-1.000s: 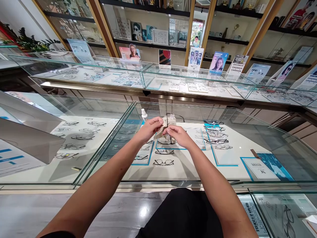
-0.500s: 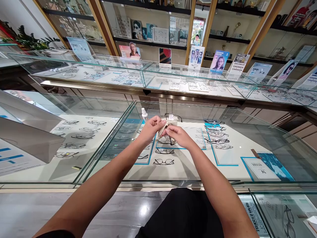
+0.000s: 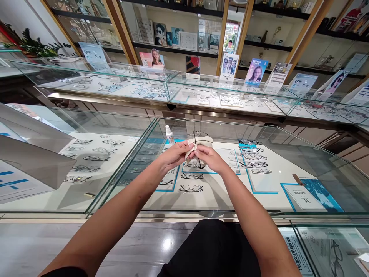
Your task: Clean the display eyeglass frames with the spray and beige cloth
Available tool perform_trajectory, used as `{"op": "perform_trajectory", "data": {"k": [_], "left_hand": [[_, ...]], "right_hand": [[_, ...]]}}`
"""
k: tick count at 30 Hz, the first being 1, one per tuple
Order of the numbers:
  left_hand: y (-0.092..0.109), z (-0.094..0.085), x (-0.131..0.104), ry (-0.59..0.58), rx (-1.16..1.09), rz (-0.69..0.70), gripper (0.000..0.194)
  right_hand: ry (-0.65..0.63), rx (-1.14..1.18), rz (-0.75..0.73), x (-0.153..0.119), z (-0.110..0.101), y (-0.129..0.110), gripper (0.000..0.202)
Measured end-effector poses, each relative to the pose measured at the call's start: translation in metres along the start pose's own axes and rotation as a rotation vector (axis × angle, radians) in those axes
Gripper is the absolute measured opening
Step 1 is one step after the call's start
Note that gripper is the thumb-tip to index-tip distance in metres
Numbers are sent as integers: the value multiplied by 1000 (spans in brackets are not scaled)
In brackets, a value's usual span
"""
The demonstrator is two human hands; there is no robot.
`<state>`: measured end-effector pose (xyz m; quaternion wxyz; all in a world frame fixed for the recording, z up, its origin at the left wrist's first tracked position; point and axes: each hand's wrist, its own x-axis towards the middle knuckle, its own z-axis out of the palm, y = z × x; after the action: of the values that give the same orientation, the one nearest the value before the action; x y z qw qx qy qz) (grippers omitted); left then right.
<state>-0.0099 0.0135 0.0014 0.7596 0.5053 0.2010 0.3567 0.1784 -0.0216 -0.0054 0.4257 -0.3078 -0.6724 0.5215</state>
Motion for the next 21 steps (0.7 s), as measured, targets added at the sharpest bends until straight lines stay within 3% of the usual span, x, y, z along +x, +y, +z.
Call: {"op": "perform_trajectory", "data": {"k": [8, 12, 16, 21], "left_hand": [[-1, 2, 1, -10, -70, 6, 33], [-3, 3, 1, 6, -23, 33, 42], [1, 7, -2, 30, 94, 77, 36], [4, 3, -5, 187, 289, 128, 37]], "right_hand": [[34, 104, 30, -1, 0, 1, 36], [18, 76, 26, 0, 0, 2, 39], [28, 87, 30, 0, -1, 4, 38], [58, 30, 27, -1, -1, 0, 40]]}}
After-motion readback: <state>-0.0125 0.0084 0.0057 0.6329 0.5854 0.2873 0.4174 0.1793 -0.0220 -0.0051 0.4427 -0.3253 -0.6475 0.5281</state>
